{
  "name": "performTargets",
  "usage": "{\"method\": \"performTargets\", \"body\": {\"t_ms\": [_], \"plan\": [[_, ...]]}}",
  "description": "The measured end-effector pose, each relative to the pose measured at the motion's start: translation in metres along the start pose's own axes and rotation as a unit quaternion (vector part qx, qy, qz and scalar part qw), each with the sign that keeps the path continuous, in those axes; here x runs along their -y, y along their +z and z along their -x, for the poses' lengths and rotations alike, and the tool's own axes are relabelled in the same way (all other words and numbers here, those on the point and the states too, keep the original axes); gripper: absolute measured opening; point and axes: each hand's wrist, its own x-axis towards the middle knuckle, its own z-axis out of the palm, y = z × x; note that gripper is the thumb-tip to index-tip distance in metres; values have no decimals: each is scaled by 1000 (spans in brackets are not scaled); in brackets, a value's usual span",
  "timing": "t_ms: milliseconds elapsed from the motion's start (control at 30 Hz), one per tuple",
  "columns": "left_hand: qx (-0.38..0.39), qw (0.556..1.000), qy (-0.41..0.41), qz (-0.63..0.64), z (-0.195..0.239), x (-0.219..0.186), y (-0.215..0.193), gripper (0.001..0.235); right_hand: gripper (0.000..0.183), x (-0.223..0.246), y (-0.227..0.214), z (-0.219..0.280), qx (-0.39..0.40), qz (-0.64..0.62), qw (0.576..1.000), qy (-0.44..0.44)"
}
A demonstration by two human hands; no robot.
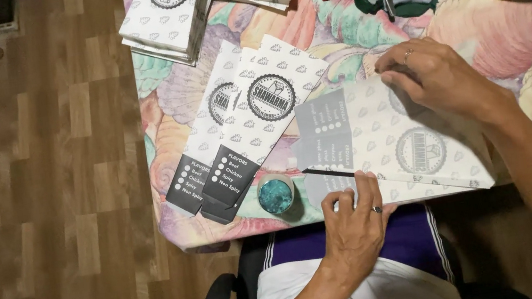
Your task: The person is preparing paper food packaging by applying stamps and folding them into shape at a workstation.
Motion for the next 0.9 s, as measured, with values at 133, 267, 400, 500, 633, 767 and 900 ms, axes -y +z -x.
{"method": "performTargets", "body": {"t_ms": [133,267,400,500,633,767,900], "plan": [[4,1000,5,-15,-1,0,-3,50,26,-1,6,-10,28,4,999,-17],[0,1000,-9,2,3,-1,4,50,17,-14,14,-14,15,10,998,-52],[6,1000,-4,-8,3,-1,4,50,12,-9,8,-9,31,28,998,-43],[6,1000,-4,-9,2,-1,2,50,8,11,-4,3,9,17,999,-43],[3,1000,-7,0,5,-2,4,50,14,52,-23,34,-61,39,991,-111],[-16,1000,-8,-3,4,-1,4,52,13,104,-17,68,-95,36,985,-136],[-8,999,-13,33,7,-2,6,48,12,122,11,88,-150,76,973,-158]]}}
